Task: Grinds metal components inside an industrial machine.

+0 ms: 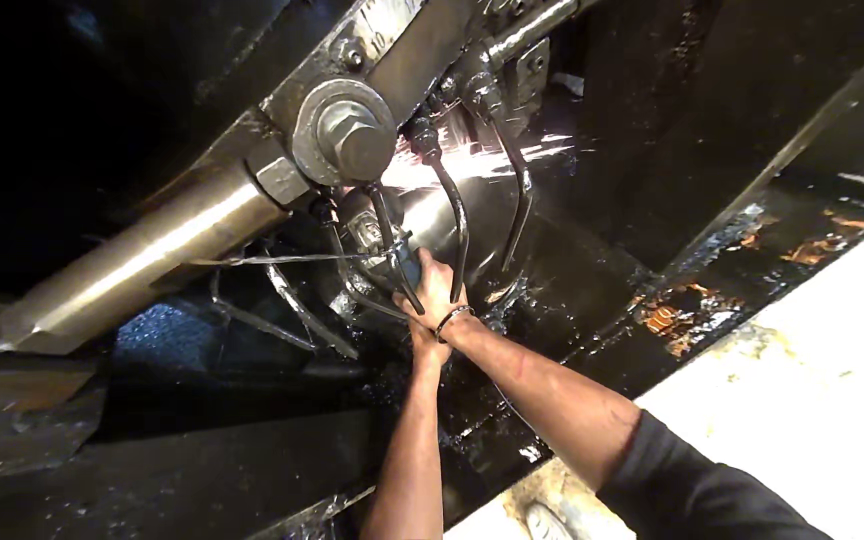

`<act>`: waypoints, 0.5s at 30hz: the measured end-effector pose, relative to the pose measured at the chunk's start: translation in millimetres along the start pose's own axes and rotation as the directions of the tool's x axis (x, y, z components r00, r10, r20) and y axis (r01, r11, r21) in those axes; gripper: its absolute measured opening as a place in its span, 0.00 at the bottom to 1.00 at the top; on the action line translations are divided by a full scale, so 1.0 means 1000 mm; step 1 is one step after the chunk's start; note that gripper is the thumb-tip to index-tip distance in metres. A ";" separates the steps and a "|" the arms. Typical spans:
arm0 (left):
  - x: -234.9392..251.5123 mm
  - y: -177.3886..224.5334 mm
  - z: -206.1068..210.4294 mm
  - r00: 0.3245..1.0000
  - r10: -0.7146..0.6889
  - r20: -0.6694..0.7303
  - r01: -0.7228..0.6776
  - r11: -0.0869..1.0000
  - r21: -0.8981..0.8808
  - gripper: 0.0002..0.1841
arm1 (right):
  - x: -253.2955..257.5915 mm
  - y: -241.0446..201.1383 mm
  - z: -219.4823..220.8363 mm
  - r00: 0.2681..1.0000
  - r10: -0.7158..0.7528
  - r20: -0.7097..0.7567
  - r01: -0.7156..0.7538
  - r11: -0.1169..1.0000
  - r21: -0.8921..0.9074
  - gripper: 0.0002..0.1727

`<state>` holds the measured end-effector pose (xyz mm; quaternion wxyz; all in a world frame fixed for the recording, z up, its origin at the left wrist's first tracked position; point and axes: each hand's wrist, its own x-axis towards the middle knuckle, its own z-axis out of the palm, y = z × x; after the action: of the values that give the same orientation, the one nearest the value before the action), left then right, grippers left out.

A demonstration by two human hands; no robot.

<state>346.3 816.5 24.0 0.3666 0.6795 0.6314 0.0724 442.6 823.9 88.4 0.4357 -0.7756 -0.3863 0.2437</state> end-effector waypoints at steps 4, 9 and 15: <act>0.009 -0.008 -0.002 0.999 0.040 0.017 -0.041 0.998 0.052 0.10 | 0.003 -0.002 0.003 1.000 -0.007 -0.008 0.007 1.000 -0.010 0.43; 0.015 -0.028 0.000 0.962 0.274 -0.012 -0.274 0.962 0.000 0.12 | 0.001 -0.005 0.003 1.000 -0.003 -0.001 0.003 0.998 -0.059 0.40; 0.000 0.022 -0.020 0.992 -0.013 0.127 -0.016 0.973 0.228 0.14 | -0.001 -0.013 -0.001 1.000 0.005 0.017 -0.003 0.996 -0.089 0.45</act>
<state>352.7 826.1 51.6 0.3255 0.7210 0.6101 -0.0441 437.7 827.0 100.1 0.3971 -0.7927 -0.3989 0.2339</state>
